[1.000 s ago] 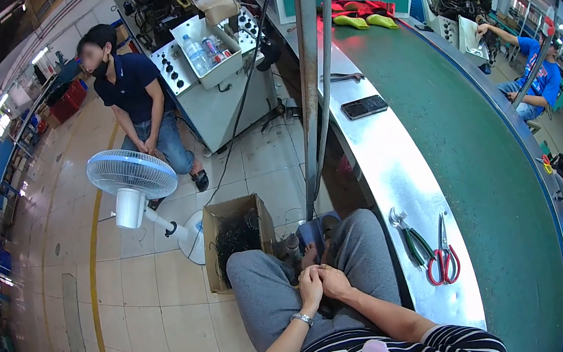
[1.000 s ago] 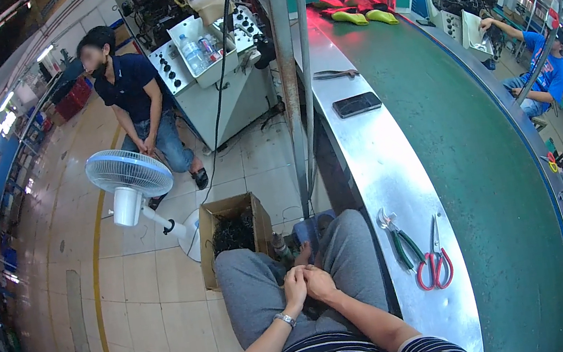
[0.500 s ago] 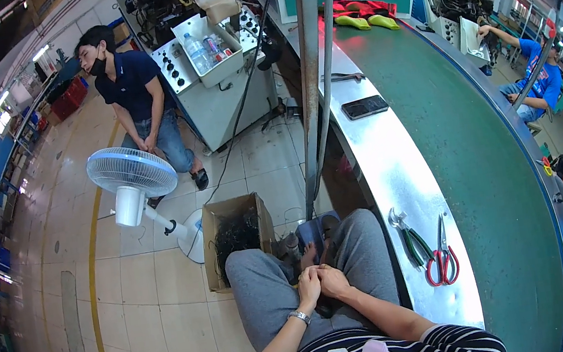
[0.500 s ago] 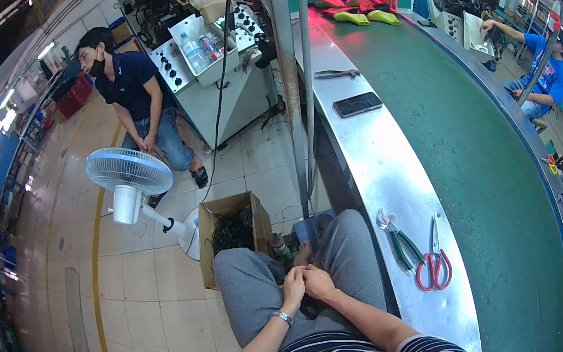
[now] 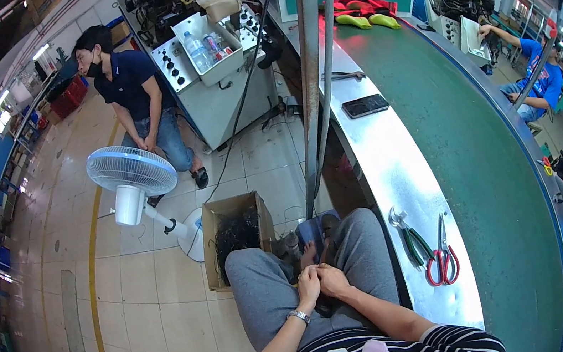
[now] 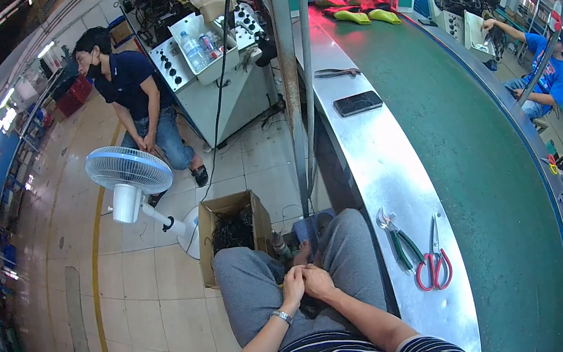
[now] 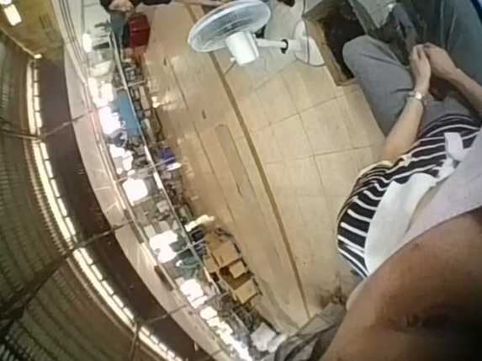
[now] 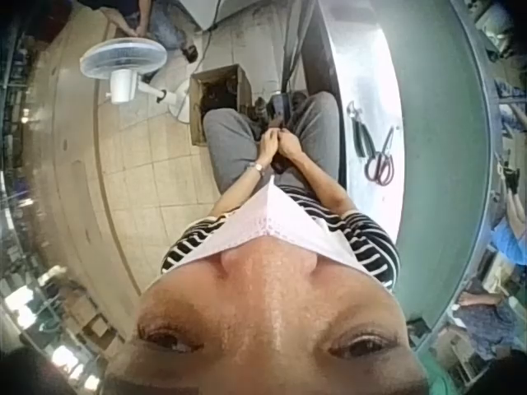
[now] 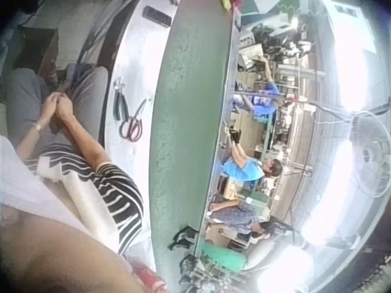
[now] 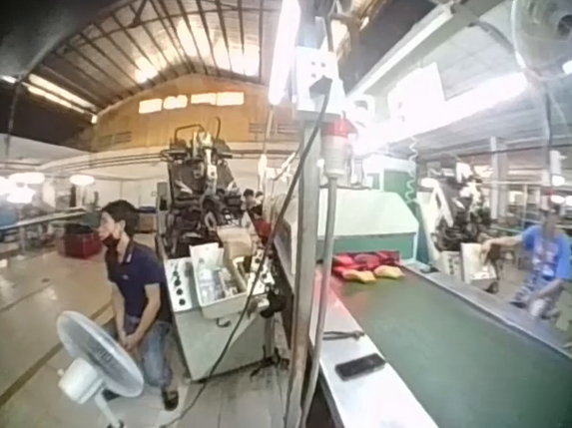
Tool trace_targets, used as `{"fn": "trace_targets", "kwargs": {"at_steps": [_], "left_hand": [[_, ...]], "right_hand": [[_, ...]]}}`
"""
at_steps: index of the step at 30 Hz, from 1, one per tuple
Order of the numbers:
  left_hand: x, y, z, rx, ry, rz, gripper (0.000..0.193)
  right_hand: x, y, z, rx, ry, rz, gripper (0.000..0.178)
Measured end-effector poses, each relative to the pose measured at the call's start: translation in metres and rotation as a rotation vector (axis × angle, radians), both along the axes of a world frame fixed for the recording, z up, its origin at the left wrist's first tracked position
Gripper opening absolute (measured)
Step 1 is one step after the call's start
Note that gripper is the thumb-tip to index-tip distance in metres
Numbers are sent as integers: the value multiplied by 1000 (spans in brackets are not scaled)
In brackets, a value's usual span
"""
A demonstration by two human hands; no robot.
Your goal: Trim and finish the edges of shoe uppers and soles during assembly.
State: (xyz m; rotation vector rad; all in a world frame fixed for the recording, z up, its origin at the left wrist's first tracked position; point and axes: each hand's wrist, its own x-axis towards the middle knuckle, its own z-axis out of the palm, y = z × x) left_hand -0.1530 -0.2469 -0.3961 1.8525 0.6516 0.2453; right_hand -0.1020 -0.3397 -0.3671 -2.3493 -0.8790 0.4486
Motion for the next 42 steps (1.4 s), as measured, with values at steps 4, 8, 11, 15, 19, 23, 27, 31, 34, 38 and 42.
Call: {"fn": "trace_targets", "kwargs": {"at_steps": [4,8,11,15,19,23,27,31,34,38,42], "left_hand": [[0,0,5,-20,13,1,33],[0,0,5,-25,18,-3,33],[0,0,3,-41,25,-5,33],[0,0,1,-42,23,-4,33],[0,1,2,-32,14,-11,33],[-1,1,2,-44,31,-13,32],[-1,1,0,-34,26,-5,32],[0,0,3,-22,42,-7,33],[0,1,5,-17,50,-10,34],[-1,1,3,-8,54,-8,35],[0,1,3,-15,31,-6,35]], "right_hand": [[0,0,3,-3,-13,6,24],[0,0,6,22,-25,8,23],[0,0,2,41,-30,4,23],[1,0,-3,23,-21,10,23],[1,-1,-2,30,-23,23,24],[0,0,7,7,-24,21,24],[0,0,8,10,-1,18,25],[1,-1,3,19,-7,10,25],[1,-1,-2,13,9,4,24],[1,0,-1,29,11,11,24],[1,-1,-2,49,20,-1,24]]}}
